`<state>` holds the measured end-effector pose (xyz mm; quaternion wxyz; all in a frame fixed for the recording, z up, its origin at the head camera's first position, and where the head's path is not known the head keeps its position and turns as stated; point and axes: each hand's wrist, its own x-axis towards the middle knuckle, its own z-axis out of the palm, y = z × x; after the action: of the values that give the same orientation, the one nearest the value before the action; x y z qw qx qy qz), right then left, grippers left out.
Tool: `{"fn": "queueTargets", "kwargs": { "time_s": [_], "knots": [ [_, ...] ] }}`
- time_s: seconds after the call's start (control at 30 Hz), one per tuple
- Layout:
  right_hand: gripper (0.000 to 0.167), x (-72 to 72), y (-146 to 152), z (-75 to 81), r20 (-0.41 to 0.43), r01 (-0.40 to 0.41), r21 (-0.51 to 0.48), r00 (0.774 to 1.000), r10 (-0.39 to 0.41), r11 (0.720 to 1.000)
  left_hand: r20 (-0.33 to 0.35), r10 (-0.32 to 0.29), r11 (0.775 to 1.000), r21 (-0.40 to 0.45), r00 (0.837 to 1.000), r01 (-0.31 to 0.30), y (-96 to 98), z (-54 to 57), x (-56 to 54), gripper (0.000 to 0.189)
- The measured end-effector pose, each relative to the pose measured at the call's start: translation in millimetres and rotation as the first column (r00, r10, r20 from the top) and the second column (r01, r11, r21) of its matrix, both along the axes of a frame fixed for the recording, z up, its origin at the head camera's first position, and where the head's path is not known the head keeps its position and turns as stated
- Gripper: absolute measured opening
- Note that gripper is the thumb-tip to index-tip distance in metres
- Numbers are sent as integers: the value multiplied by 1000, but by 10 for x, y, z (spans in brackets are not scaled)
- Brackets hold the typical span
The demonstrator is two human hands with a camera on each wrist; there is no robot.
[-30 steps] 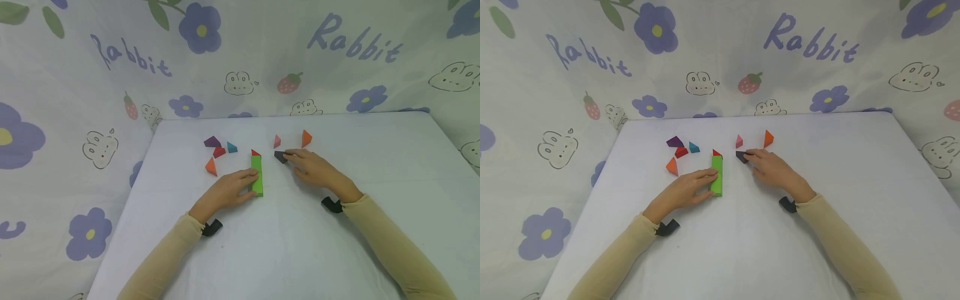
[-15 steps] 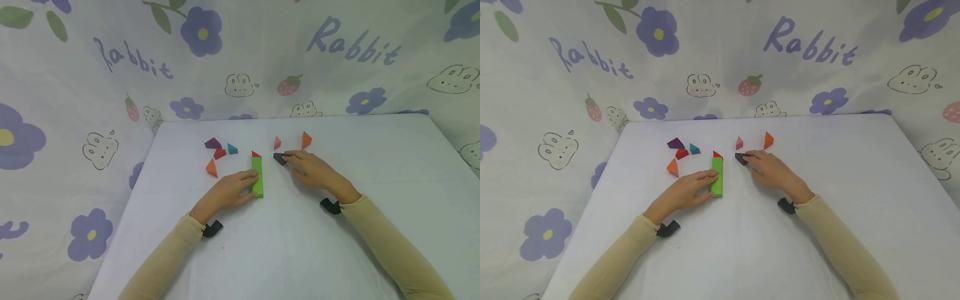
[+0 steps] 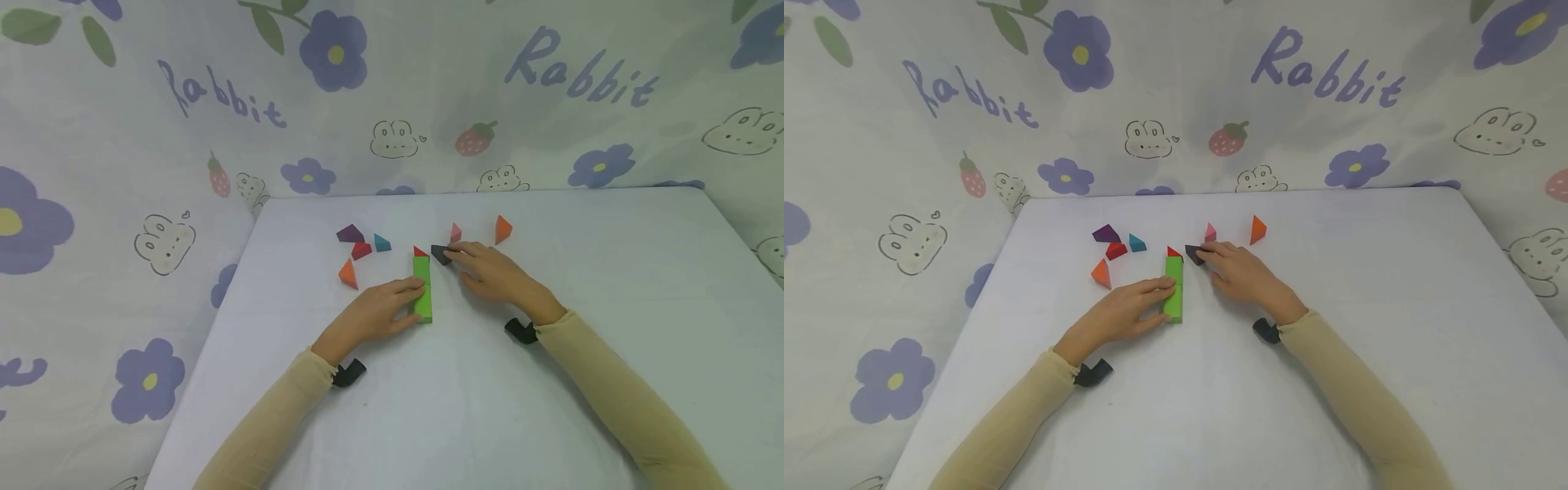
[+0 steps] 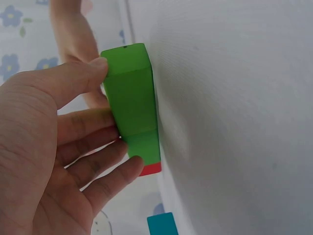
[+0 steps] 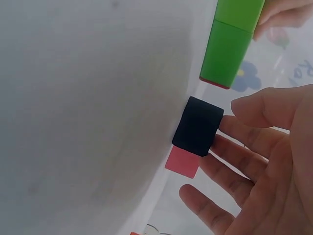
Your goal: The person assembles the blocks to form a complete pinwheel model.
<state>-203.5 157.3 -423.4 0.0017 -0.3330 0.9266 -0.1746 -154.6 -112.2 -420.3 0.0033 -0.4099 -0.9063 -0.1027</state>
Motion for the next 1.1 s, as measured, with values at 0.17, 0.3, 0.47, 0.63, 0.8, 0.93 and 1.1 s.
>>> {"fn": "queueTargets", "kwargs": {
  "time_s": [0.17, 0.3, 0.47, 0.63, 0.8, 0.93, 1.1],
  "knots": [
    [48, -56, -35, -11, -9, 10, 6, 1000, -10, 1000, -11, -5, 1000, 0, 1000, 5, 1, -2, -5, 55],
    [48, -87, -64, -11, -12, 4, -13, 1000, -4, 1000, -12, -9, 1000, 2, 1000, 9, 3, 7, -6, 55],
    [48, -114, -116, -7, -14, -15, -17, 1000, 14, 1000, -8, -7, 1000, -7, 1000, 7, 1, 11, -9, 55],
    [48, -137, -167, -7, -19, -15, -4, 1000, 15, 1000, -3, -5, 1000, -12, 1000, 5, 4, 9, -14, 55],
    [48, -163, -182, -22, -17, -17, 1, 1000, 17, 1000, 13, -2, 1000, -20, 1000, 3, 13, 12, -14, 55],
    [48, -173, -189, -26, -9, -25, 7, 1000, 25, 1000, 15, -1, 1000, -28, 1000, 2, 13, 8, -14, 55],
    [48, -185, -202, -26, -3, -39, -3, 999, 39, 999, 7, -1, 1000, -24, 1000, 1, 6, 2, -15, 56]
  ]
}}
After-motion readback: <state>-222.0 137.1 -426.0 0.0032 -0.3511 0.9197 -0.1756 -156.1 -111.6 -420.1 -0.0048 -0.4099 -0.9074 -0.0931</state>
